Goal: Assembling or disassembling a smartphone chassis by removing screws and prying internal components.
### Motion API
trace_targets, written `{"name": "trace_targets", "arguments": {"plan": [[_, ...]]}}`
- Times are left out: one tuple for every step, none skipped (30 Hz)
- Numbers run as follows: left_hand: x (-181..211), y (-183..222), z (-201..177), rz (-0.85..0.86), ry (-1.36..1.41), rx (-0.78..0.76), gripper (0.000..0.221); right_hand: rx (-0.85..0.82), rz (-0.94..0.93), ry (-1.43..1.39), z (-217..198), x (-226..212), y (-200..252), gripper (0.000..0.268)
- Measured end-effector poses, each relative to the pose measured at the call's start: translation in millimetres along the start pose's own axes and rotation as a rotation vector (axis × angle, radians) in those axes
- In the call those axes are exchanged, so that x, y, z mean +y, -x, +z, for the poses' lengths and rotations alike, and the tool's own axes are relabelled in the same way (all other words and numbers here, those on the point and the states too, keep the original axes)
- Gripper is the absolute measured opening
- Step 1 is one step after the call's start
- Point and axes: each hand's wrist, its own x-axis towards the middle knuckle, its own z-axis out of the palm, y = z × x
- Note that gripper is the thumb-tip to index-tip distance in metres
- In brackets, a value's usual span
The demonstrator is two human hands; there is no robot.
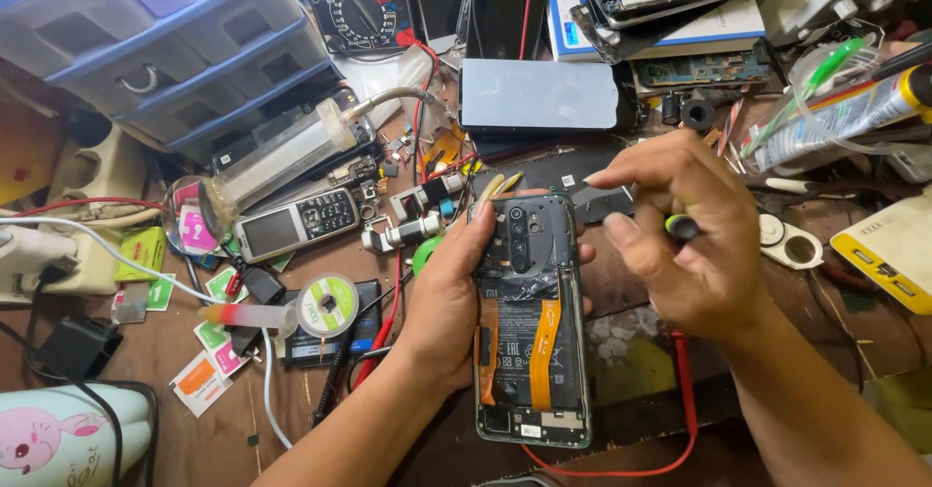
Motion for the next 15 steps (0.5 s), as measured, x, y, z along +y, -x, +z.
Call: {"name": "trace_targets", "arguments": {"plan": [[-0.8, 0.7, 1.6, -0.001, 0.0, 0.0, 0.051, 0.0, 0.001, 0.0, 0.1, -2.5, -2.5, 0.019], [-1.9, 1.3, 3.3, -0.013, -0.002, 0.02, 0.05, -0.099, 0.108, -0.072, 0.0, -5.0, -4.7, 0.025], [-2.9, 2.0, 5.0, -0.025, -0.004, 0.04, 0.05, -0.198, 0.215, -0.145, -0.1, -7.5, -6.9, 0.032], [-4.2, 0.5, 3.6, -0.027, -0.004, 0.038, 0.05, -0.197, 0.216, -0.143, 0.0, -5.2, -5.4, 0.032], [-5.3, -0.9, 2.2, -0.014, -0.052, 0.138, 0.042, -0.201, 0.213, -0.095, 0.3, -3.1, -3.9, 0.031], [-5.7, -1.9, 0.4, 0.003, -0.101, 0.241, 0.035, -0.206, 0.206, -0.049, 1.6, -0.9, -3.1, 0.03], [-4.2, -1.4, 0.9, 0.006, -0.102, 0.241, 0.035, -0.206, 0.203, -0.05, 2.7, -0.2, -2.5, 0.03], [-3.1, -0.6, 1.2, 0.003, -0.085, 0.162, 0.037, -0.205, 0.22, -0.058, 3.7, 0.4, -1.5, 0.022], [-2.0, 0.0, 1.6, 0.0, -0.068, 0.084, 0.04, -0.204, 0.237, -0.065, 4.8, 1.1, -0.4, 0.018], [-3.5, -0.8, 0.2, 0.0, -0.068, 0.084, 0.04, -0.203, 0.237, -0.065, 4.8, 0.2, -0.7, 0.018], [-5.1, -1.6, -1.3, -0.003, -0.06, 0.124, 0.041, -0.218, 0.241, -0.085, 4.7, -0.6, -1.0, 0.015], [-7.0, -2.2, -2.8, -0.008, -0.051, 0.165, 0.043, -0.235, 0.247, -0.105, 4.7, -1.5, -1.1, 0.015], [-6.6, -1.3, -1.7, -0.008, -0.051, 0.165, 0.043, -0.235, 0.248, -0.105, 5.1, -0.4, 0.2, 0.015], [-6.0, -0.6, -0.7, -0.012, -0.058, 0.146, 0.044, -0.242, 0.297, -0.208, 5.4, 0.7, 1.3, 0.015], [-5.5, 0.0, 0.4, -0.015, -0.066, 0.127, 0.044, -0.248, 0.346, -0.311, 5.8, 1.8, 2.5, 0.015]]}}
